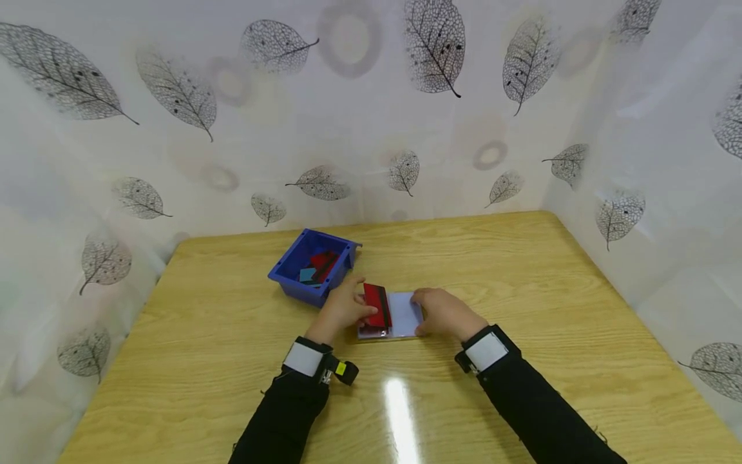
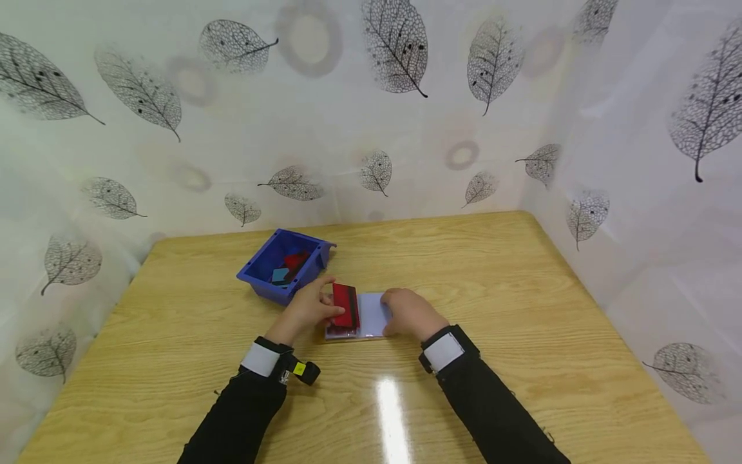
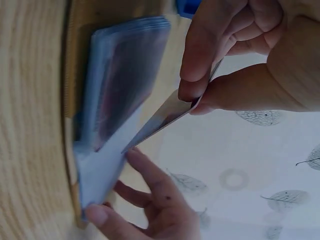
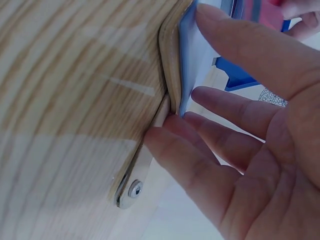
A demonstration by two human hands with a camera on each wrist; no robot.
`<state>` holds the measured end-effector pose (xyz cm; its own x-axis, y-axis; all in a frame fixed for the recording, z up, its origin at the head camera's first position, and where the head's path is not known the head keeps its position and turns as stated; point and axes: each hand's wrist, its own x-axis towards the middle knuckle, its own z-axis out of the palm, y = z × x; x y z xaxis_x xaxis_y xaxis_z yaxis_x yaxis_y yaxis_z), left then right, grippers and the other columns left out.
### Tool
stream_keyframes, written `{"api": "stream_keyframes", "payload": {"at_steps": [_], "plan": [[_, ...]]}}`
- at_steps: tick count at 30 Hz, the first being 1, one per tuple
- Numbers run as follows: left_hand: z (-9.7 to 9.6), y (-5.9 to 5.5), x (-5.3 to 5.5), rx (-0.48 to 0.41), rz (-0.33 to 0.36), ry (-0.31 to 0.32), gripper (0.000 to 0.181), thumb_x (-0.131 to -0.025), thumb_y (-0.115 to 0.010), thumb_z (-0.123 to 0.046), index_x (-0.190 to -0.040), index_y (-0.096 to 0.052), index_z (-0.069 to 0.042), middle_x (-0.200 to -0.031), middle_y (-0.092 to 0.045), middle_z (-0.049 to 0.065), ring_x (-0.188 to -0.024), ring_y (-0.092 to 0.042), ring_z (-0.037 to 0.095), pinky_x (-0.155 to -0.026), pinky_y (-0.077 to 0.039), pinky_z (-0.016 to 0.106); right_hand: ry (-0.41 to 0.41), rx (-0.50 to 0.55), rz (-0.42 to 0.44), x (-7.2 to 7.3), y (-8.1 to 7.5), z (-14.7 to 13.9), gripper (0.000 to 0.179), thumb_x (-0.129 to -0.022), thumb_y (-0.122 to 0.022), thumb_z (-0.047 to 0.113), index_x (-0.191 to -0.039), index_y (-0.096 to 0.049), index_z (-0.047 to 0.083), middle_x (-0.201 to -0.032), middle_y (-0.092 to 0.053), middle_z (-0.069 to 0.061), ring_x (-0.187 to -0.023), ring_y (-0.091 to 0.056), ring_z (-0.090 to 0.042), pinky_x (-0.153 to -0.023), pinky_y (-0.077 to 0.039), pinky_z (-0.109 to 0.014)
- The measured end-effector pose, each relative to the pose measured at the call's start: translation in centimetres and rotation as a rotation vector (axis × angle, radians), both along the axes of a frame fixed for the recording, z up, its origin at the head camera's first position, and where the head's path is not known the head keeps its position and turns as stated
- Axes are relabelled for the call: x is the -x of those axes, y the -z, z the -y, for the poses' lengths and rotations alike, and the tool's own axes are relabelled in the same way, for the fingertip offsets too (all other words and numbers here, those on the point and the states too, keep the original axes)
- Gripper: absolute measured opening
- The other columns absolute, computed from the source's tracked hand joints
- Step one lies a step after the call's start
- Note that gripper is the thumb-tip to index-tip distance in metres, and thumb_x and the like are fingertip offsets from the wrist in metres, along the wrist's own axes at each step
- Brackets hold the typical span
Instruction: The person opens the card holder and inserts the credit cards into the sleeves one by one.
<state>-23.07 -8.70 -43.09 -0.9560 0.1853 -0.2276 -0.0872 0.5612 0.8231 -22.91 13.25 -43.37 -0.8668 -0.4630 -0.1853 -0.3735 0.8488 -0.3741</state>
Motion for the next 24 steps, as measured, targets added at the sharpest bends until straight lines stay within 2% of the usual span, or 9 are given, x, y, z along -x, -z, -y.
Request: {"api": "stream_keyframes", "payload": {"at_steps": [6,8,11,16,18,24], "plan": [[-0.6,0.4,0.0,0.122,-0.044,0.053,0.071,-0.082,-0.077,-0.005,-0.143,-0.043,0.000,-0.072,-0.066,0.009,-0.048,-0.059,0.014,-0.050,-0.049,0.027,-0.014,0.006,-0.016,-0.2,-0.1,-0.1,0.062,-0.071,-0.088,0.019,-0.123,-0.062,-0.003,-0.124,-0.063,-0.016,-0.113,-0.059,-0.030,-0.097,-0.046,-0.043],[-0.8,0.4,0.0,0.174,-0.042,0.060,0.069,-0.082,-0.077,-0.007,-0.142,-0.045,-0.001,-0.079,-0.066,0.009,-0.049,-0.059,0.013,-0.050,-0.047,0.026,-0.015,0.009,-0.016,-0.2,-0.1,-0.1,0.063,-0.071,-0.088,0.019,-0.123,-0.062,-0.003,-0.124,-0.062,-0.016,-0.113,-0.059,-0.030,-0.098,-0.046,-0.043],[-1.0,0.5,0.0,0.251,-0.026,0.074,0.067,-0.082,-0.078,-0.011,-0.142,-0.047,-0.004,-0.081,-0.067,0.009,-0.050,-0.058,0.012,-0.051,-0.046,0.025,-0.025,0.004,-0.028,-0.2,-0.1,-0.2,0.063,-0.070,-0.088,0.019,-0.123,-0.062,-0.004,-0.123,-0.063,-0.016,-0.112,-0.059,-0.030,-0.097,-0.046,-0.043],[-1.5,0.3,0.2,0.346,0.001,0.078,0.068,-0.082,-0.079,-0.015,-0.142,-0.049,-0.007,-0.086,-0.068,0.010,-0.050,-0.059,0.011,-0.058,-0.047,0.025,-0.039,-0.005,-0.043,-0.2,0.1,-0.1,0.063,-0.069,-0.088,0.019,-0.122,-0.062,-0.004,-0.122,-0.063,-0.016,-0.112,-0.059,-0.030,-0.097,-0.046,-0.043],[-1.7,0.2,0.3,0.380,0.000,0.077,0.068,-0.081,-0.079,-0.016,-0.141,-0.050,-0.007,-0.096,-0.067,0.010,-0.052,-0.060,0.012,-0.064,-0.049,0.027,-0.039,-0.006,-0.043,-0.2,0.1,-0.1,0.063,-0.069,-0.089,0.019,-0.121,-0.062,-0.004,-0.122,-0.063,-0.016,-0.112,-0.060,-0.030,-0.097,-0.046,-0.043],[-2.1,0.2,0.5,0.446,-0.020,0.086,0.067,-0.079,-0.080,-0.017,-0.139,-0.052,-0.004,-0.119,-0.063,0.013,-0.079,-0.063,0.020,-0.084,-0.049,0.035,-0.029,-0.005,-0.042,-0.2,0.1,-0.2,0.063,-0.070,-0.088,0.021,-0.122,-0.062,-0.003,-0.124,-0.062,-0.016,-0.113,-0.059,-0.030,-0.098,-0.046,-0.043]]}}
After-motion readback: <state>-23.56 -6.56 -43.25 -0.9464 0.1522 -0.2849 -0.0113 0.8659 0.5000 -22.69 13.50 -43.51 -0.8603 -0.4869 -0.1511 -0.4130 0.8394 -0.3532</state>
